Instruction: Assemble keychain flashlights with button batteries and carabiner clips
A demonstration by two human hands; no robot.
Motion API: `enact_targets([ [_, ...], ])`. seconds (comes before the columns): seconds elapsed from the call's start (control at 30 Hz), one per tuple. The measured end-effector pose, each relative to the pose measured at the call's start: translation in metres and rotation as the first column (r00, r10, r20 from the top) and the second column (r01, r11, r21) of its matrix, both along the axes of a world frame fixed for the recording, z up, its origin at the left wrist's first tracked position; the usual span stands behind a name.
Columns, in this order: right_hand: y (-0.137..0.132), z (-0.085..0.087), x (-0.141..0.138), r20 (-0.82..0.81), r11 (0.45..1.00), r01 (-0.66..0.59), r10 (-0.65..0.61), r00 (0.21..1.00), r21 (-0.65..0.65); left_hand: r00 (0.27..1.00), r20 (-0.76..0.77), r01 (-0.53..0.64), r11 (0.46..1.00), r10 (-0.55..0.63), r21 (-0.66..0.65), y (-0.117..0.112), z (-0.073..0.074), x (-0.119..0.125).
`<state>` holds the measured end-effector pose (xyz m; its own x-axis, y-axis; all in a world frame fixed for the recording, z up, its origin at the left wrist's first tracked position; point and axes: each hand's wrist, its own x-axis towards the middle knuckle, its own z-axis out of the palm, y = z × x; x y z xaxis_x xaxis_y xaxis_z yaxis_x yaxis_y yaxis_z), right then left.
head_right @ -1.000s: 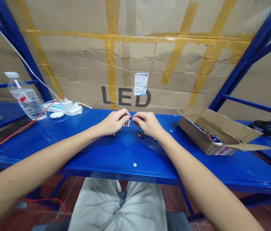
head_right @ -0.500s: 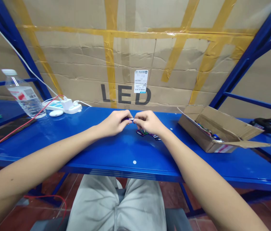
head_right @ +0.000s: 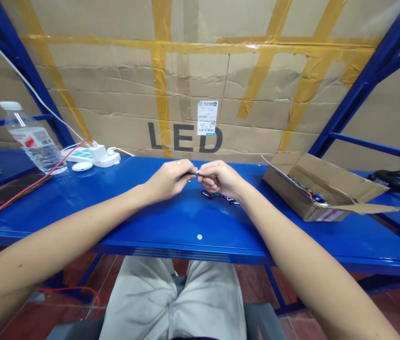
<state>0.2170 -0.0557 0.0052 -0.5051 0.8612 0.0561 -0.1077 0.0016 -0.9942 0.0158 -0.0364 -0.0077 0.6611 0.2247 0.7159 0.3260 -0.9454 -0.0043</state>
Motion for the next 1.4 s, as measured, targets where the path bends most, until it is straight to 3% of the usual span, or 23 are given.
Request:
enact_targets([
  [0.17, 0.0, 0.001, 0.001, -0.016, 0.996, -0.051, 0.049, 0.999, -0.075, 0.999, 0.021, 0.028, 1.0, -0.028, 0.005, -0.001, 0.001, 0.001],
  [0.3, -0.001, 0.002, 0.004, 0.015, 1.0, -0.005, 0.005, 1.0, -0.011, 1.0, 0.025, 0.002, 1.0, -0.002, 0.009, -0.006, 0.002, 0.003],
  [0.47, -0.001, 0.001, 0.006, 0.087, 0.998, 0.05, -0.055, 0.995, 0.049, 0.995, 0.096, -0.001, 0.988, 0.015, -0.152, -0.004, 0.0, 0.005],
  [0.67, -0.002, 0.002, 0.002, 0.077, 0.997, 0.045, -0.049, 0.996, 0.056, 0.976, 0.211, 0.105, 0.957, -0.048, -0.27, -0.005, 0.002, 0.007],
  [0.77, -0.005, 0.005, 0.004, 0.111, 0.987, 0.09, -0.105, 0.988, 0.137, 0.985, 0.174, 0.043, 0.945, 0.015, -0.324, -0.008, 0.001, 0.008],
  [0.97, -0.006, 0.01, 0.011, 0.216, 0.958, 0.094, -0.156, 0.964, 0.272, 0.993, -0.033, -0.117, 0.965, 0.112, -0.234, -0.006, 0.0, 0.012],
  [1.07, -0.005, 0.01, 0.012, 0.268, 0.95, 0.079, -0.164, 0.95, 0.302, 0.986, -0.073, -0.163, 0.944, 0.148, -0.287, -0.007, 0.002, 0.012],
  [1.2, -0.005, 0.01, 0.012, 0.296, 0.945, 0.065, -0.165, 0.941, 0.321, 0.992, -0.035, -0.124, 0.924, 0.119, -0.362, -0.012, 0.004, 0.009],
  [1.4, -0.005, 0.009, 0.013, 0.279, 0.967, 0.026, -0.099, 0.955, 0.254, 0.998, 0.041, -0.036, 0.973, 0.046, -0.227, -0.011, 0.0, 0.007],
])
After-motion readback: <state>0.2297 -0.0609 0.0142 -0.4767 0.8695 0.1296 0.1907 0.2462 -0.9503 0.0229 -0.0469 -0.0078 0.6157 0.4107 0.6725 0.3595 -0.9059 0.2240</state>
